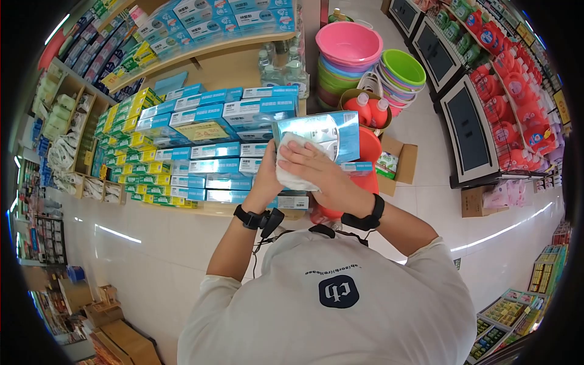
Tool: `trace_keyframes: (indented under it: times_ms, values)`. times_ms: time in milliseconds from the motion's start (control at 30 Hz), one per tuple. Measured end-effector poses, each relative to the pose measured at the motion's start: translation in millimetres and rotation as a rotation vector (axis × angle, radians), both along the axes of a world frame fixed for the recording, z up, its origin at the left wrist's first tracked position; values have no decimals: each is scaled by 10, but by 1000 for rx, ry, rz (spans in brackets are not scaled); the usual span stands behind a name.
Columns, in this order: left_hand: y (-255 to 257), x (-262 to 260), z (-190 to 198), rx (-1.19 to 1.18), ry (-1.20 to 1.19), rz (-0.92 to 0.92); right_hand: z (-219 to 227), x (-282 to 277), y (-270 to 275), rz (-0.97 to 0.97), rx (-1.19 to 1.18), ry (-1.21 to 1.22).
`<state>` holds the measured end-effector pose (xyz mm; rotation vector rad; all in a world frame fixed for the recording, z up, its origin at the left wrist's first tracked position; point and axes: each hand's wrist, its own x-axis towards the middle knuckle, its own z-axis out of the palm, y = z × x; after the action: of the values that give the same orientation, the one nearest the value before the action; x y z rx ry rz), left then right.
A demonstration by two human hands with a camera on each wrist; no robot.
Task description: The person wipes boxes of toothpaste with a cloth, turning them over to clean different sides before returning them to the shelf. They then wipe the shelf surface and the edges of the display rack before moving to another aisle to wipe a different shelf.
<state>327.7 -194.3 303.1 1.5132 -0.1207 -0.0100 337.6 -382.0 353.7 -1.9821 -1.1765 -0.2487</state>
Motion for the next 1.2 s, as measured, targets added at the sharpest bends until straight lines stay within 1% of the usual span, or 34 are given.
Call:
trace_keyframes:
  times_ms: [67,100,133,200,233,267,333,367,400,467,500,567,600,667,700,733,800,867,900,1000,1033,1067,1133,1167,1200]
  values:
    - [26,-2,-13,-27,-28,20,-25,78,-50,-39,22,-48]
    - [4,0,111,-53,26,-27,-60,144,-53,-162,152,-77]
    - [-9,0,175,-79,78,-72,-85,143,-71,-161,149,-76]
    - [-22,-3,161,-106,59,-67,-69,155,-86,-178,120,-93]
    - [-15,-6,156,-62,31,-50,-42,62,-84,-47,47,-27]
    - [-8,-10,150,-16,5,-34,-16,56,-91,-46,49,-26]
    - [33,4,137,-21,24,-64,3,39,-133,-10,-48,5]
    - [37,3,126,-33,44,-90,-233,171,-166,-103,164,-24]
    - [26,-19,113,-36,45,-91,-131,248,-229,-233,96,-125]
    - [3,-41,101,-64,96,-61,-76,252,-271,-309,50,-89]
    - [-7,-34,104,-67,95,-58,-62,173,-228,-305,48,-89]
    - [-7,-27,112,-202,112,-60,-63,-64,-82,-27,-8,-39]
    - [8,-35,122,-198,114,-62,-52,-62,-95,-31,-4,-37]
    - [54,-54,144,-220,76,-127,-38,-15,-168,-43,-13,-44]
    - [63,-60,114,-222,79,-125,-67,69,-176,-162,148,-71]
    - [77,-57,70,-224,114,-122,-48,148,-261,-349,90,-118]
    - [88,-27,57,-225,139,-116,-20,132,-272,-367,24,-155]
    - [81,-50,60,-454,179,-116,-61,-6,-176,-55,77,-68]
    - [80,-55,65,-566,200,-120,-53,-98,-163,15,-58,-100]
    - [93,-78,105,-546,192,-133,-128,106,-330,36,-4,-90]
    - [60,-99,152,-509,193,-97,-123,177,-348,-162,77,-150]
    - [43,-112,143,-511,195,-96,-119,174,-356,-161,75,-148]
    - [28,-92,141,-516,183,-99,-78,206,-347,-308,-80,-230]
    - [36,-89,131,-516,182,-95,-163,147,-324,-115,12,-194]
    - [50,-90,117,-525,205,-80,-133,52,-296,-113,15,-192]
